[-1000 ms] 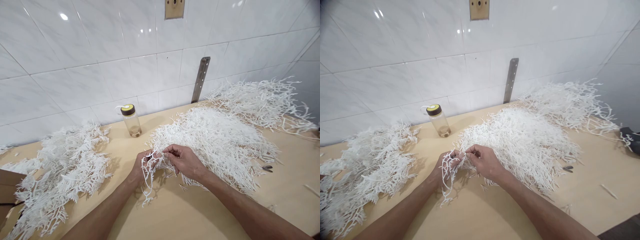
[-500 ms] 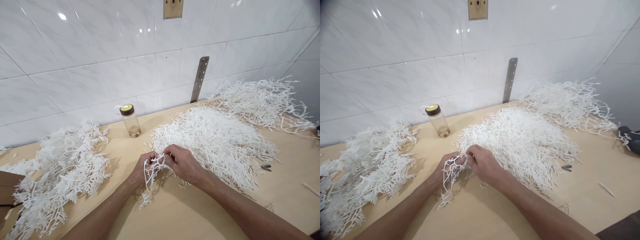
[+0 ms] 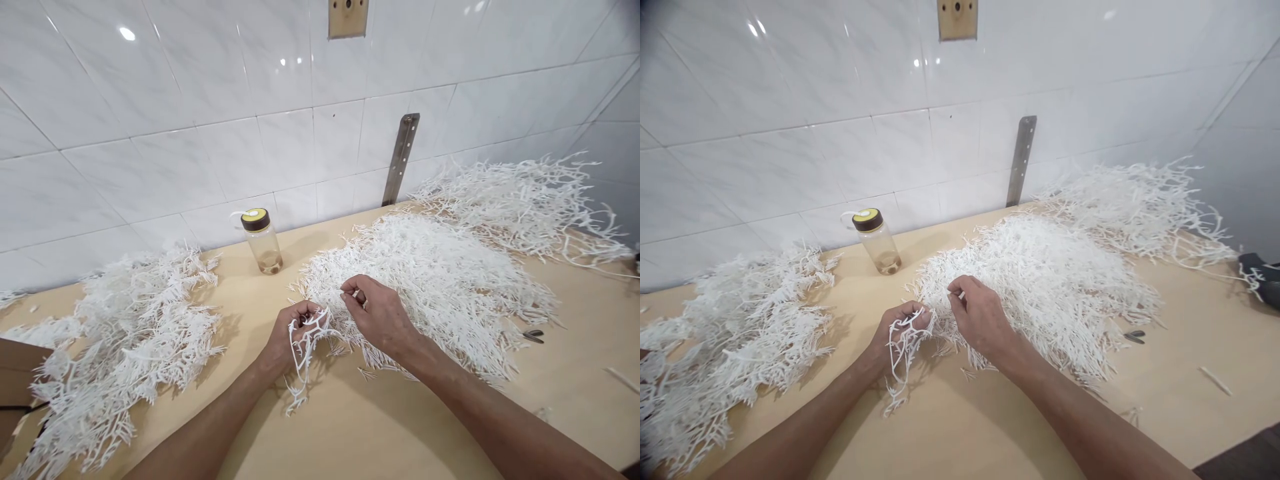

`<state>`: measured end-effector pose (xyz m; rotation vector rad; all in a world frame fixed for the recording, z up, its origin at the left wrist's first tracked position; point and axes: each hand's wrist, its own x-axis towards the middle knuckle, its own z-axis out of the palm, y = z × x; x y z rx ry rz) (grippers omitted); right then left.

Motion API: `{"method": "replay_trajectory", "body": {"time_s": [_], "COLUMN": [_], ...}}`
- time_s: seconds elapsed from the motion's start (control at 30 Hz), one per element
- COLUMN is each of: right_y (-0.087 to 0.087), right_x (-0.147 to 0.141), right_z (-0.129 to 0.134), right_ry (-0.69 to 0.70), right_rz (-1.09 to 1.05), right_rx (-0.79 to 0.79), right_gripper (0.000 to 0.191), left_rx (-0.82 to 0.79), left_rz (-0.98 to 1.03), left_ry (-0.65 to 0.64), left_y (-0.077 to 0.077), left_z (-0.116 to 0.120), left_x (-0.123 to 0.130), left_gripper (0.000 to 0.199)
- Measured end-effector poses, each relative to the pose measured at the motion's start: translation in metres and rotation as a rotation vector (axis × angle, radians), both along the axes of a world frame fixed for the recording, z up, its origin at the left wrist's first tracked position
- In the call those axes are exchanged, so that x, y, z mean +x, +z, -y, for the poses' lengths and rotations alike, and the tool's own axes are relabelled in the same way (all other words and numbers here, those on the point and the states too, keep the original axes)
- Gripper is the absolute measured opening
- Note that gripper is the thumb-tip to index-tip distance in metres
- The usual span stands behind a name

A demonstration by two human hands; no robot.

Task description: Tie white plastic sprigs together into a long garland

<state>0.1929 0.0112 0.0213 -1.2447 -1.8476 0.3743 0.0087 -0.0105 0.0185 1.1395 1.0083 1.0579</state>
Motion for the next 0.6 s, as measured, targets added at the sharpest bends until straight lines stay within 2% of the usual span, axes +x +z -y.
{"method": "replay_trajectory", "body": {"time_s": [0.13,0.23,0.3,0.4,0.6], "right_y": [0.003,0.003,0.002,-0.002,-0.002], "right_x": [-0.002,-0.005,-0.008,-0.011,-0.012], "right_z": [0.003,0.006,0.008,0.009,0.010], "right_ry": [0.108,0.210,0.254,0.234,0.179], "right_rz": [-0.089,-0.141,-0.166,-0.203,-0.098], "right_rx": [-0.185,-0.375,-0.437,-0.443,-0.263], "right_gripper": [0.019,0.026,0.025,0.020,0.012], "left_rx": [-0.018,0.023,0.057,0.071,0.117], "left_rz": [0.000,-0.026,-0.049,-0.089,-0.184], "left_ry": [0.058,0.087,0.088,0.070,0.065], "left_y": [-0.001,-0.004,-0.007,-0.012,-0.013], "left_z": [0.000,-0.002,-0.002,-0.002,0.000], "left_x": [0.000,-0.001,-0.002,-0.004,-0.006], "left_gripper": [0.036,0.037,0.036,0.032,0.030]}}
